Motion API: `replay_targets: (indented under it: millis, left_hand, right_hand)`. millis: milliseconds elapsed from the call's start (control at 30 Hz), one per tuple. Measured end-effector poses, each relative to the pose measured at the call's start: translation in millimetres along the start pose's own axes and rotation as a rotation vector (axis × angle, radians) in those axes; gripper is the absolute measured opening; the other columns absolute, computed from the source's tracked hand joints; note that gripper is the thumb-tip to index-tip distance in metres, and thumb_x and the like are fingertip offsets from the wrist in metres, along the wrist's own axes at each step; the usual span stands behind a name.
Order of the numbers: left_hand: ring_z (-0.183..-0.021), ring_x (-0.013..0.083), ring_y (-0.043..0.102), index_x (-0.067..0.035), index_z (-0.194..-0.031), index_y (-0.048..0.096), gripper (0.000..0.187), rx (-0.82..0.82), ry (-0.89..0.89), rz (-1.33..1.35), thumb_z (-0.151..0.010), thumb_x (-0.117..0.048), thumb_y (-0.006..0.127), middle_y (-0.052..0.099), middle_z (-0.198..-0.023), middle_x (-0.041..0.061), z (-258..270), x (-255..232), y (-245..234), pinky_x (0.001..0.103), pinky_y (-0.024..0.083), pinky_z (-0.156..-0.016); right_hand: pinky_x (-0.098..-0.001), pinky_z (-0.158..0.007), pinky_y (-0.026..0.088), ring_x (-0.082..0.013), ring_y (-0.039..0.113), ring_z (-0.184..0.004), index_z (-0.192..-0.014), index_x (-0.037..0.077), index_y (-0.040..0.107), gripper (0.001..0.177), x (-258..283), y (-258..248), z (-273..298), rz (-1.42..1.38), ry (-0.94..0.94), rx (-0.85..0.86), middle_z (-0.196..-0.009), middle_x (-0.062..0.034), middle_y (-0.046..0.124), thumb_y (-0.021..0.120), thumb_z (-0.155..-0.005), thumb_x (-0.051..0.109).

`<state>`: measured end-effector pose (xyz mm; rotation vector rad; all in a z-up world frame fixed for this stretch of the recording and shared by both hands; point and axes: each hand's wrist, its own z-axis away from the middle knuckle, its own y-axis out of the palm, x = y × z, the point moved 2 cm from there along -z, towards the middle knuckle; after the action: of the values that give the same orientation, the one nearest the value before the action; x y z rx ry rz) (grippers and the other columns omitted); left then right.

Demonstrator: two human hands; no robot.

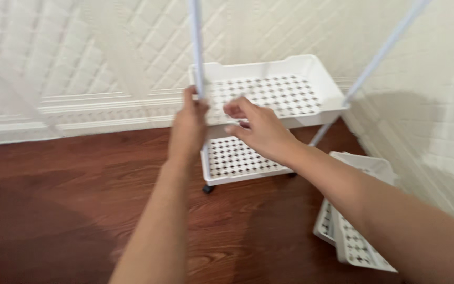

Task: The person assembles a white plastic rolling cart by inserting vertical poles into the base and stacking perforated trays onto the frame. They secure each tray with small white fasteners and adjust the components to ensure stability.

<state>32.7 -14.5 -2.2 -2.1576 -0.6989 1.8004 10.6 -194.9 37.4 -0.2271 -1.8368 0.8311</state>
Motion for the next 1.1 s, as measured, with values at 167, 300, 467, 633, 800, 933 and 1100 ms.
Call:
replay_targets:
  millis: [167,300,467,633,800,933,1100]
  left_hand:
    - [-0.105,0.0301,0.071,0.0,-0.139,0.044,0.038,-0.213,-0.03,0.06,-0.105,-0.011,0.054,0.065,-0.126,0.022,16.2,-3.2,14.3,0.043,0.062,-0.087]
    - [-0.131,0.0352,0.054,0.007,-0.134,0.045,0.036,-0.831,0.045,-0.065,-0.103,0.004,0.063,0.042,-0.142,0.022,70.8,-14.8,76.3,0.045,0.051,-0.114]
    - [-0.114,0.0331,0.061,0.001,-0.117,0.062,0.023,-0.037,0.082,0.053,-0.096,-0.001,0.056,0.062,-0.119,0.018,178.4,-64.2,261.5,0.044,0.05,-0.1]
    - [-0.128,0.0389,0.052,-0.003,-0.131,0.057,0.044,0.816,-0.142,0.166,-0.088,0.001,0.051,0.055,-0.137,0.019,274.8,-55.6,398.5,0.046,0.042,-0.105]
    - [-0.129,0.0397,0.054,-0.001,-0.14,0.053,0.052,0.763,-0.154,0.143,-0.089,0.004,0.049,0.056,-0.141,0.022,312.8,-29.2,452.6,0.046,0.044,-0.107]
    - [-0.123,0.0397,0.058,-0.001,-0.139,0.051,0.049,0.719,-0.128,0.061,-0.09,0.006,0.047,0.057,-0.141,0.02,306.3,-23.3,438.2,0.045,0.049,-0.101]
    - [-0.117,0.0398,0.063,-0.001,-0.134,0.055,0.047,0.464,0.134,0.071,-0.089,0.008,0.05,0.061,-0.136,0.021,268.4,-48.9,414.3,0.046,0.055,-0.095]
  right_hand:
    - [-0.0338,-0.099,0.057,-0.022,0.07,-0.115,-0.121,0.008,0.067,0.028,-83.3,-92.8,97.8,0.213,0.485,-0.084,-0.121,-0.0084,0.074,0.063,-0.096,0.019]
    - [-0.0338,-0.088,0.061,-0.0187,0.072,-0.098,-0.113,0.002,0.069,0.021,-189.7,-156.9,167.3,0.012,0.655,-0.319,-0.108,-0.0106,0.075,0.067,-0.095,0.013]
    - [-0.0325,-0.071,0.059,-0.0187,0.07,-0.081,-0.101,0.004,0.079,0.018,-321.3,-138.5,285.2,-0.061,0.803,-0.082,-0.092,-0.0116,0.077,0.072,-0.085,0.008]
    - [-0.0368,-0.084,0.059,-0.024,0.076,-0.092,-0.103,0.009,0.081,0.027,-378.4,-78.2,393.8,0.251,0.908,-0.02,-0.099,-0.0111,0.08,0.08,-0.08,0.024]
    - [-0.0412,-0.087,0.058,-0.0316,0.073,-0.096,-0.111,0.006,0.072,0.033,-388.9,-41.6,438.2,0.263,1.057,-0.119,-0.1,-0.0156,0.076,0.077,-0.08,0.016]
    - [-0.046,-0.088,0.055,-0.0364,0.068,-0.101,-0.11,0.004,0.065,0.035,-384.6,-26.8,446.8,0.357,0.931,-0.103,-0.104,-0.0175,0.071,0.075,-0.077,0.011]
    - [-0.0467,-0.092,0.054,-0.0366,0.067,-0.105,-0.109,0.003,0.061,0.027,-368.6,-25.3,429.9,0.412,0.99,0.126,-0.108,-0.0179,0.069,0.069,-0.084,0.012]
